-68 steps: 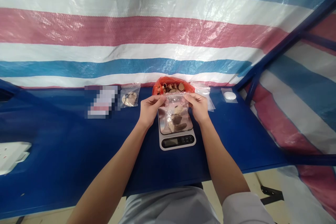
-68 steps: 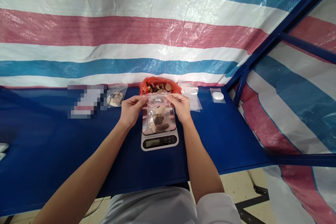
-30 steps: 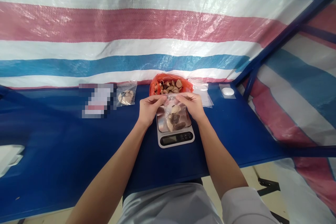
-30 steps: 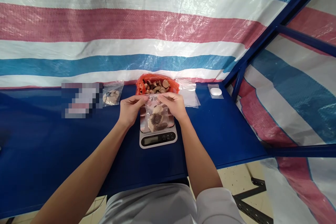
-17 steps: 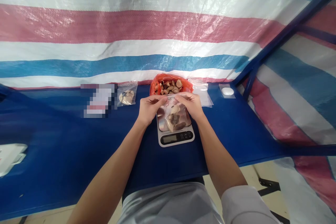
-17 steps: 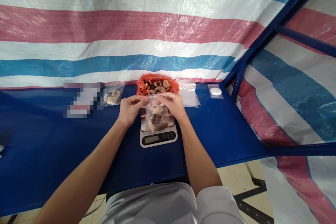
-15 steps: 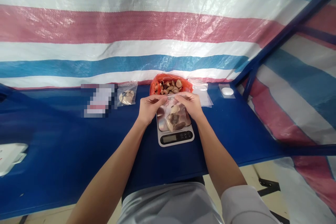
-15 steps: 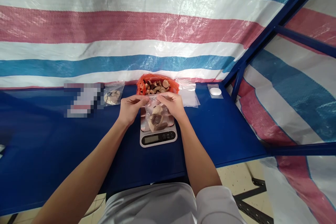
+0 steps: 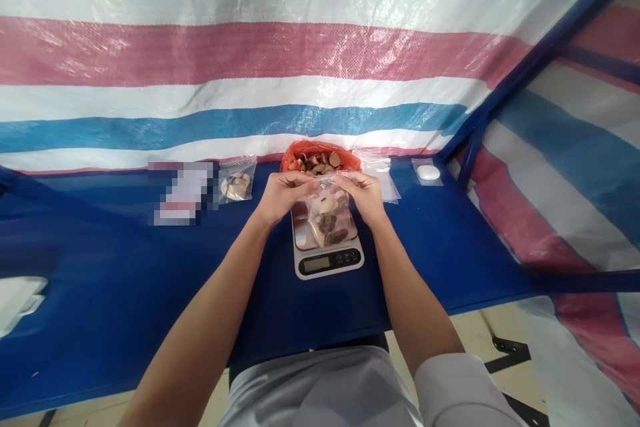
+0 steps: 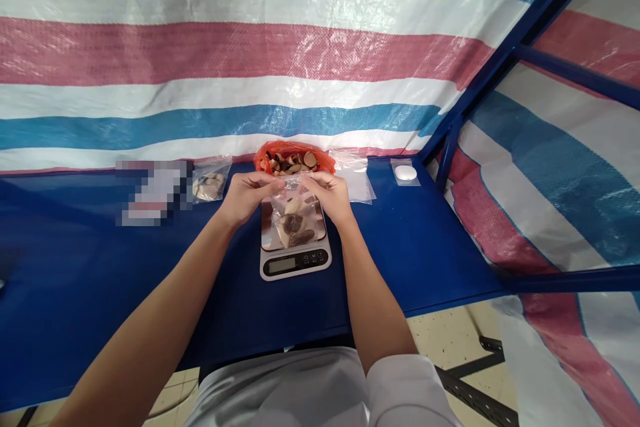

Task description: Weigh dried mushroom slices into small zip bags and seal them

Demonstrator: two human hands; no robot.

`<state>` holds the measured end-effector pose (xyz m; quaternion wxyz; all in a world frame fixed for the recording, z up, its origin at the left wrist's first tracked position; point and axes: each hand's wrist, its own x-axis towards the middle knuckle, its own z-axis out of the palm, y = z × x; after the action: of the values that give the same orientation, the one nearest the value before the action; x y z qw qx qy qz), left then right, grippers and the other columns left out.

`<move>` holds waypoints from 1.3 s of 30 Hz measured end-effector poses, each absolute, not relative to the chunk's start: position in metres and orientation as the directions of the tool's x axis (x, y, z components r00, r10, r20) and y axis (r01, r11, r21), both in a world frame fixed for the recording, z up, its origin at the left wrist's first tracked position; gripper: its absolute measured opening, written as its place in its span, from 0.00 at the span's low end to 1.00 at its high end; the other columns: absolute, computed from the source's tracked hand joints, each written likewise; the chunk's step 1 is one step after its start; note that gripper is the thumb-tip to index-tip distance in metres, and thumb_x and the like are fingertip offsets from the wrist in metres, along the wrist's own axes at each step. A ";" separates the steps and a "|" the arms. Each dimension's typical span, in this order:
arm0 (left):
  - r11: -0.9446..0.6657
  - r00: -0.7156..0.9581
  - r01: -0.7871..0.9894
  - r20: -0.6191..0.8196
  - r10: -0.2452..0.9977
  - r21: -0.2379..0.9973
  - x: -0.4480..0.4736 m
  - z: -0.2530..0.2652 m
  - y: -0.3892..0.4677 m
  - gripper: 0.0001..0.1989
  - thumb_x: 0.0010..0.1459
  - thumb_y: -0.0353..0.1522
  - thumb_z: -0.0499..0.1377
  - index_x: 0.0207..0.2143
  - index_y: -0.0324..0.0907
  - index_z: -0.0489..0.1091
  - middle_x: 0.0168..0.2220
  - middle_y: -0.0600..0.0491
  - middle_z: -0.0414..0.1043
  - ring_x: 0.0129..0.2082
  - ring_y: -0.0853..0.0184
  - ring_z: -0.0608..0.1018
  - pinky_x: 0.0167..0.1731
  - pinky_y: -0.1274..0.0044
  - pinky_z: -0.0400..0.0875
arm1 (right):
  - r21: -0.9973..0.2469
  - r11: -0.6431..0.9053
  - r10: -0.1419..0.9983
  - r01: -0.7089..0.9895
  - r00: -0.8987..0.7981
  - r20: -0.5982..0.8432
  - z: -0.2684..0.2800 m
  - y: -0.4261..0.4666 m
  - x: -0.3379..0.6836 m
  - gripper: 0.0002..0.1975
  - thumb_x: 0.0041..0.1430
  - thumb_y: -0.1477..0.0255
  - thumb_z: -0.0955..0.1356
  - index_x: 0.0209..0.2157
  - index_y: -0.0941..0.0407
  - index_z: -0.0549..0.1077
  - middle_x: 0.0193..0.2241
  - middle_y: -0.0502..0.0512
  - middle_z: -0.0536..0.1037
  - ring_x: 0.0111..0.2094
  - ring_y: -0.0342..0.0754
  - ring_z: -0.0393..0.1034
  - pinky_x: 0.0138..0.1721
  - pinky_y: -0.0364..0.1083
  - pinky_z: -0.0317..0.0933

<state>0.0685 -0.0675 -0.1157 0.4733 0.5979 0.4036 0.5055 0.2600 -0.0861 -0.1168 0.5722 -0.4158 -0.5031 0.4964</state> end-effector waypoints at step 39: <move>-0.243 0.160 0.022 0.237 0.958 0.970 0.074 -0.118 -0.068 0.15 0.46 0.44 0.73 0.28 0.40 0.83 0.28 0.49 0.81 0.28 0.65 0.79 0.34 0.75 0.74 | -0.968 0.250 0.961 -0.036 0.130 0.244 -0.129 -0.080 0.262 0.13 0.46 0.58 0.77 0.27 0.53 0.81 0.26 0.50 0.82 0.29 0.49 0.76 0.33 0.48 0.71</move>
<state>0.0738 -0.0677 -0.1178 0.4626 0.6048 0.4053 0.5059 0.2618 -0.0803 -0.1294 0.6015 -0.4506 -0.5131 0.4145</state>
